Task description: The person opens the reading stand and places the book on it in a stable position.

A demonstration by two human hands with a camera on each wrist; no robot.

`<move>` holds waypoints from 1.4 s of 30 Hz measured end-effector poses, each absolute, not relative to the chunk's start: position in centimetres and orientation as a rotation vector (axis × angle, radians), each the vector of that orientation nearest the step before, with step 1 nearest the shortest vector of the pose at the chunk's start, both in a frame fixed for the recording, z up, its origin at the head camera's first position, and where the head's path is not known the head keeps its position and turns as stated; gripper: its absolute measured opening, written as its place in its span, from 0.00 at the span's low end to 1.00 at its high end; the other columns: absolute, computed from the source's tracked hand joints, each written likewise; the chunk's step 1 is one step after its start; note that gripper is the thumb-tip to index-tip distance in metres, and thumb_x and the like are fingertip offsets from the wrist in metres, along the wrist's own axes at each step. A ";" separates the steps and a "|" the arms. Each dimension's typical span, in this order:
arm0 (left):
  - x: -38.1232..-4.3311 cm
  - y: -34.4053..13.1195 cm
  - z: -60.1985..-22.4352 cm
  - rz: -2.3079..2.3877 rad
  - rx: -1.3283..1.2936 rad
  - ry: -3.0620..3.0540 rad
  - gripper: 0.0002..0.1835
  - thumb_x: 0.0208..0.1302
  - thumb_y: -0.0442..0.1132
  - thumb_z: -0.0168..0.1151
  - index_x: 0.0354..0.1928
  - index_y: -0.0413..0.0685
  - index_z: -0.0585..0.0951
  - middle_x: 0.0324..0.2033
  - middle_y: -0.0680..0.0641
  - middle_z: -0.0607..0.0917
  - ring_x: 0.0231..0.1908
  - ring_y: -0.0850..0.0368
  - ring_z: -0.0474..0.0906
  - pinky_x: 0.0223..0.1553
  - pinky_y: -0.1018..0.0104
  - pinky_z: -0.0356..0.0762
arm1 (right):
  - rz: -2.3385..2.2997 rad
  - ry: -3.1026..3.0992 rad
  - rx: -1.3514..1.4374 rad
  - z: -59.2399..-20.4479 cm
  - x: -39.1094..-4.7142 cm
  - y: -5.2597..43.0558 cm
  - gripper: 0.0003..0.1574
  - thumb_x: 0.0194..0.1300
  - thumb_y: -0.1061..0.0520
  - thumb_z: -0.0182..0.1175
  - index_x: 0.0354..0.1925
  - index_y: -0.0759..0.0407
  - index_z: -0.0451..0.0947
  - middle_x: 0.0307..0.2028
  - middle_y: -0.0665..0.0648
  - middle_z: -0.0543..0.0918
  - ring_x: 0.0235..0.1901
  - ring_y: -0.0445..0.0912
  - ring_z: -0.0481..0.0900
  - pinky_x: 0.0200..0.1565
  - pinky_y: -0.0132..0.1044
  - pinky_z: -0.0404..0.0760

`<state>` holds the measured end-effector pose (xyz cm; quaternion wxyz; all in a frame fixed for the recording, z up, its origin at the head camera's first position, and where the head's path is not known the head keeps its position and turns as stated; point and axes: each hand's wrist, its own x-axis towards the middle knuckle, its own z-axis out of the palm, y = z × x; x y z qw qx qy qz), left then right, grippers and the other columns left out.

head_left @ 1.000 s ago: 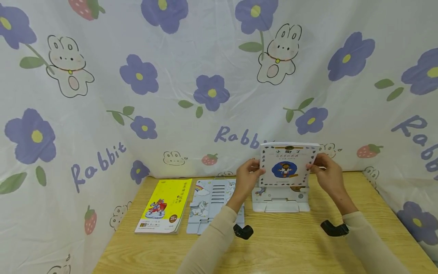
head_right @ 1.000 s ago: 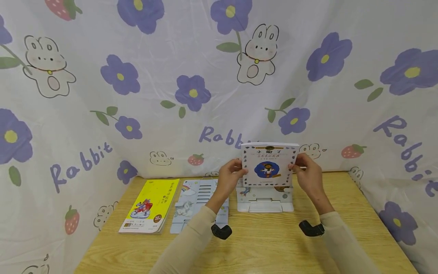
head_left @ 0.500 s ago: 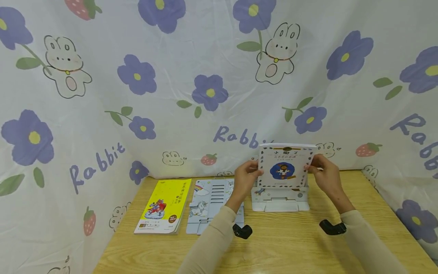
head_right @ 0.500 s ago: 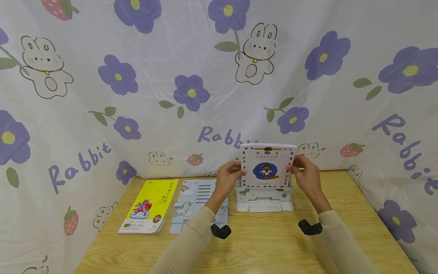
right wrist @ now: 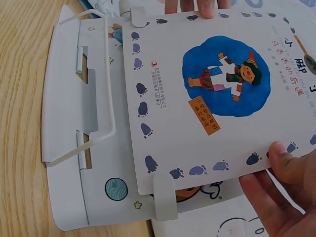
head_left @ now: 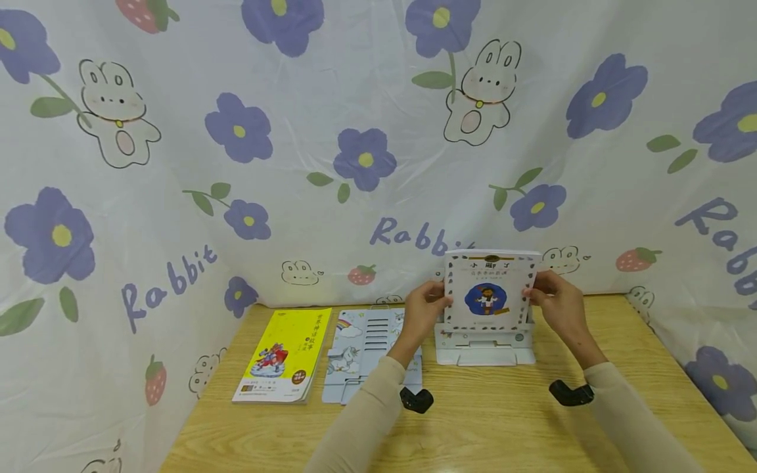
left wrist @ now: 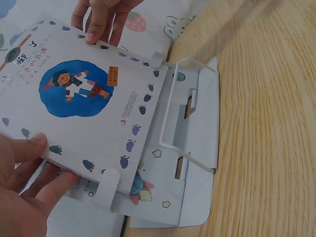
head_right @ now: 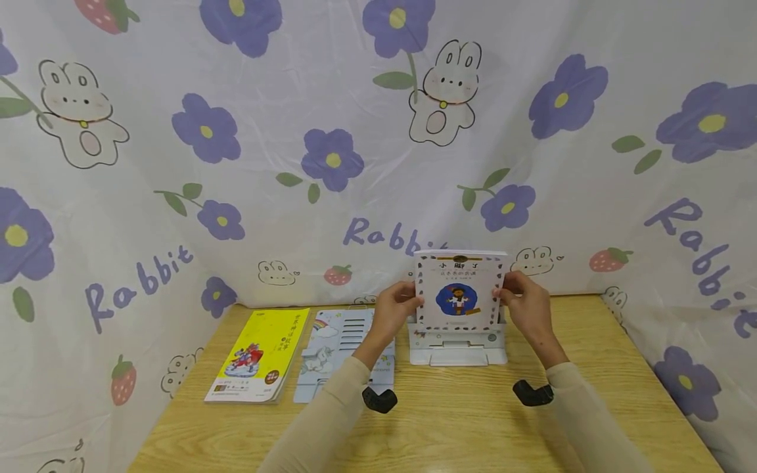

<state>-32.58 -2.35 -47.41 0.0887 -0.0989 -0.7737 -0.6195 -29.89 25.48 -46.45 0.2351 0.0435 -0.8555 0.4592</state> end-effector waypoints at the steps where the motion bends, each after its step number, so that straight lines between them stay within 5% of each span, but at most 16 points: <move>1: -32.6 -2.3 -47.5 -1.834 -0.294 -2.317 0.10 0.66 0.31 0.74 0.48 0.44 0.89 0.43 0.44 0.91 0.42 0.59 0.88 0.41 0.70 0.88 | 1.271 -2.349 0.119 -46.5 -29.9 25.5 0.13 0.72 0.64 0.68 0.53 0.68 0.82 0.46 0.71 0.89 0.35 0.18 0.74 0.36 0.17 0.82; 16: -32.6 -2.0 -48.1 -1.419 -0.352 -2.447 0.09 0.68 0.31 0.72 0.49 0.42 0.88 0.38 0.46 0.89 0.38 0.60 0.83 0.43 0.71 0.83 | 1.353 -2.387 0.090 -47.9 -31.0 25.7 0.16 0.72 0.65 0.67 0.55 0.71 0.82 0.49 0.74 0.87 0.33 0.22 0.79 0.36 0.20 0.85; 26: -32.5 -1.8 -49.0 -1.325 -0.303 -2.492 0.08 0.66 0.30 0.73 0.46 0.41 0.88 0.37 0.46 0.90 0.36 0.59 0.85 0.39 0.72 0.83 | 1.267 -2.450 0.004 -49.0 -30.9 25.5 0.17 0.70 0.65 0.69 0.55 0.72 0.83 0.44 0.72 0.88 0.37 0.57 0.91 0.33 0.22 0.85; 42: -32.2 -1.8 -49.3 -1.387 -0.247 -2.453 0.08 0.66 0.30 0.73 0.45 0.42 0.87 0.37 0.47 0.90 0.37 0.61 0.86 0.41 0.72 0.84 | 1.253 -2.453 0.009 -49.5 -30.7 25.2 0.15 0.68 0.65 0.71 0.50 0.72 0.84 0.42 0.70 0.89 0.34 0.43 0.86 0.32 0.19 0.83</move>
